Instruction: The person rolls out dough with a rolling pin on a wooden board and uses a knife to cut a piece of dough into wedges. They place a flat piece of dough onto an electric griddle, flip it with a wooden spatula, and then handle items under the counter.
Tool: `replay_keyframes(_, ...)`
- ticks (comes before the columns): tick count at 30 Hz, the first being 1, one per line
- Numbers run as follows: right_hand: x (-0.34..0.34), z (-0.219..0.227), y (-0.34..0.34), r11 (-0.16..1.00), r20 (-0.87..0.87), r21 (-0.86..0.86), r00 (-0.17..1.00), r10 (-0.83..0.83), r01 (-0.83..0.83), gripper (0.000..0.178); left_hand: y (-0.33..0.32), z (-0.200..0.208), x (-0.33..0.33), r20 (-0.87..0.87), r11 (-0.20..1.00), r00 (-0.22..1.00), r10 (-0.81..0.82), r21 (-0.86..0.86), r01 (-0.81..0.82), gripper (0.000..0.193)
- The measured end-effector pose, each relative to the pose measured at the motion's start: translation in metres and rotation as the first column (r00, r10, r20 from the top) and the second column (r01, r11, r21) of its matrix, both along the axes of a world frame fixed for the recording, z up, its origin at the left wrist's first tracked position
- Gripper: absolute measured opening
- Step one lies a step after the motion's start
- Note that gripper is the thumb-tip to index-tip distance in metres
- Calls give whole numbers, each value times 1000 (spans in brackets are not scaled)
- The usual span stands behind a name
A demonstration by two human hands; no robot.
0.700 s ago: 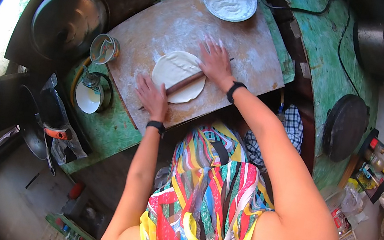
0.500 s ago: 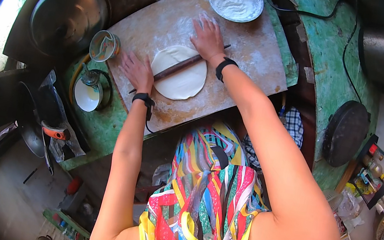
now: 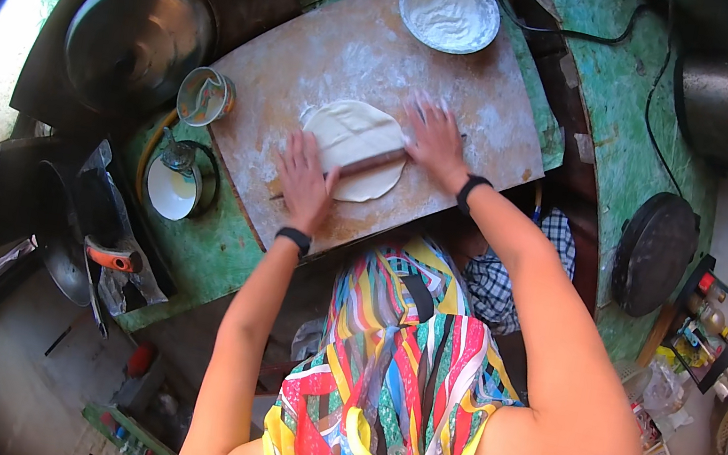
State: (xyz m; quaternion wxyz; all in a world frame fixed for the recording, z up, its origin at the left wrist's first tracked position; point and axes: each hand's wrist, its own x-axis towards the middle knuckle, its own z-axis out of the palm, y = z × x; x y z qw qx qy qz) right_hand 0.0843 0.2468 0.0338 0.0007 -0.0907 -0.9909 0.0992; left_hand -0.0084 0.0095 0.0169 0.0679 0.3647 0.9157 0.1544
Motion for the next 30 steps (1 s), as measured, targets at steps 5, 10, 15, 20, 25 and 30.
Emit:
replay_keyframes(5, -64, 11, 30, 983, -175, 94, 974, -143, 161, 54, 48, 11, -77, -116, 993, 988, 106, 62, -99, 66)
replay_keyframes(10, -76, 20, 54, 970, -200, 22, 952, -231, 240, 50, 73, 18, -92, -178, 985, 974, 143, 119, -122, 64)
replay_keyframes(15, -5, 14, 38, 989, -144, 67, 982, -118, 129, 60, 55, 21, -31, -93, 998, 995, -34, 55, 39, 68)
replay_keyframes(20, 60, 18, -2, 994, 48, -50, 994, -98, 100, 60, 6, 16, 40, 44, 991, 992, -122, 52, 120, 70)
replay_keyframes(25, 24, 9, -18, 973, -29, -178, 987, -157, 149, 59, -10, 9, 59, 148, 991, 986, -75, 123, 57, 51)
replay_keyframes(30, -53, -1, -16, 960, -7, -185, 977, -214, 209, 44, 1, -3, 49, 116, 966, 992, 56, 245, -83, 28)
